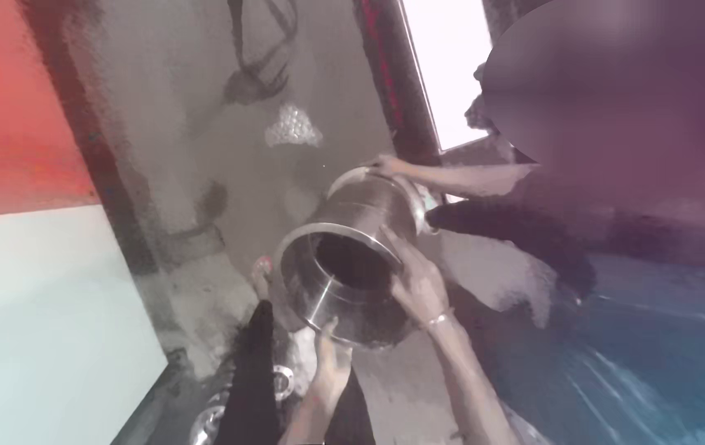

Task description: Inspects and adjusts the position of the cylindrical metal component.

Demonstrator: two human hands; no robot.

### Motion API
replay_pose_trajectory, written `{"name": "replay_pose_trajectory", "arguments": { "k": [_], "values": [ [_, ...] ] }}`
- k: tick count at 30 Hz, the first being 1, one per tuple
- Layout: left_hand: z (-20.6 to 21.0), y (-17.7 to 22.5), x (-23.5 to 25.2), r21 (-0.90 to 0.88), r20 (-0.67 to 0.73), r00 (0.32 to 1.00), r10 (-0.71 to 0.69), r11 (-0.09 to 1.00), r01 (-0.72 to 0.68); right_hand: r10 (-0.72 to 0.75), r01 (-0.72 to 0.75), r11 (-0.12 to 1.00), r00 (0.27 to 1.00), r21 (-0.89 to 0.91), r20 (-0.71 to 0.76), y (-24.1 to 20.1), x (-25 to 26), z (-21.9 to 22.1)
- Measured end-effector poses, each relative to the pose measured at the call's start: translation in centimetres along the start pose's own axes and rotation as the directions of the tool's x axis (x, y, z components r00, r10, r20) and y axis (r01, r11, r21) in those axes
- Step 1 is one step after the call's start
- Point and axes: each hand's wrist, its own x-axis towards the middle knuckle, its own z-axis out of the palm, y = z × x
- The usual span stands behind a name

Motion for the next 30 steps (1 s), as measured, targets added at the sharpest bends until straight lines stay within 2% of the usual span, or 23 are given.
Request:
{"name": "replay_pose_trajectory", "arguments": {
  "k": [2, 5, 11, 13, 15, 17, 18, 19, 20, 21, 23, 24, 25, 27, 30],
  "values": [
    [0.4, 0.8, -0.4, -0.048, -0.052, 0.998, -0.035, 0.998, 0.032, -0.070, 0.070, 0.996, 0.997, -0.049, -0.014, -1.3, 1.2, 0.8],
    [1.2, 2.2, -0.4, -0.109, -0.081, 0.992, -0.101, 0.990, 0.092, -0.110, 0.116, 0.986, 0.992, -0.116, 0.056, -3.4, 3.4, 1.5],
    [2.6, 3.2, -1.6, -0.177, -0.009, 0.983, -0.183, 0.968, 0.178, -0.149, 0.173, 0.970, 0.978, -0.172, 0.144, -5.2, 6.8, 1.3],
    [3.0, 3.8, -1.5, -0.095, 0.015, 0.984, -0.176, 0.980, 0.176, -0.167, 0.185, 0.970, 0.979, -0.158, 0.118, -5.3, 8.1, 0.7],
    [1.7, 5.1, -1.8, 0.207, 0.104, 0.977, -0.185, 0.965, 0.161, -0.193, 0.204, 0.969, 0.977, -0.137, 0.095, -5.1, 8.5, -0.2],
    [0.9, 10.1, -1.2, 0.548, 0.180, 0.974, -0.138, 0.837, 0.017, -0.201, 0.209, 0.971, 0.976, -0.115, 0.081, -4.8, 9.4, -0.8],
    [1.2, 12.9, -0.8, 0.652, 0.195, 0.979, -0.057, 0.753, -0.086, -0.200, 0.208, 0.971, 0.976, -0.113, 0.080, -4.3, 9.5, -1.2],
    [1.8, 15.8, 0.6, 0.667, 0.257, 0.965, 0.060, 0.711, -0.222, -0.203, 0.211, 0.971, 0.976, -0.115, 0.073, -3.8, 9.6, -1.7],
    [3.3, 19.0, 2.4, 0.643, 0.391, 0.902, 0.183, 0.647, -0.409, -0.206, 0.212, 0.970, 0.977, -0.121, 0.062, -3.2, 9.9, -1.8],
    [5.3, 21.7, 3.9, 0.607, 0.535, 0.801, 0.269, 0.537, -0.586, -0.212, 0.219, 0.968, 0.975, -0.124, 0.061, -2.7, 9.9, -1.8],
    [9.5, 24.6, 5.5, 0.502, 0.767, 0.590, 0.251, 0.337, -0.796, -0.221, 0.229, 0.967, 0.972, -0.107, 0.078, -2.1, 9.7, -2.0],
    [11.7, 25.3, 6.1, 0.456, 0.833, 0.511, 0.211, 0.260, -0.851, -0.215, 0.224, 0.969, 0.972, -0.104, 0.091, -2.1, 10.2, -2.3],
    [12.8, 25.1, 6.4, 0.418, 0.868, 0.462, 0.180, 0.234, -0.877, -0.196, 0.207, 0.973, 0.974, -0.102, 0.115, -1.9, 10.3, -2.7],
    [13.4, 24.0, 6.1, 0.386, 0.869, 0.451, 0.203, 0.293, -0.875, -0.201, 0.213, 0.972, 0.972, -0.098, 0.123, -1.6, 10.9, -3.0],
    [12.8, 22.6, 4.4, 0.443, 0.786, 0.540, 0.302, 0.334, -0.832, -0.240, 0.256, 0.961, 0.959, -0.102, 0.154, -1.1, 11.7, -3.2]
  ]
}}
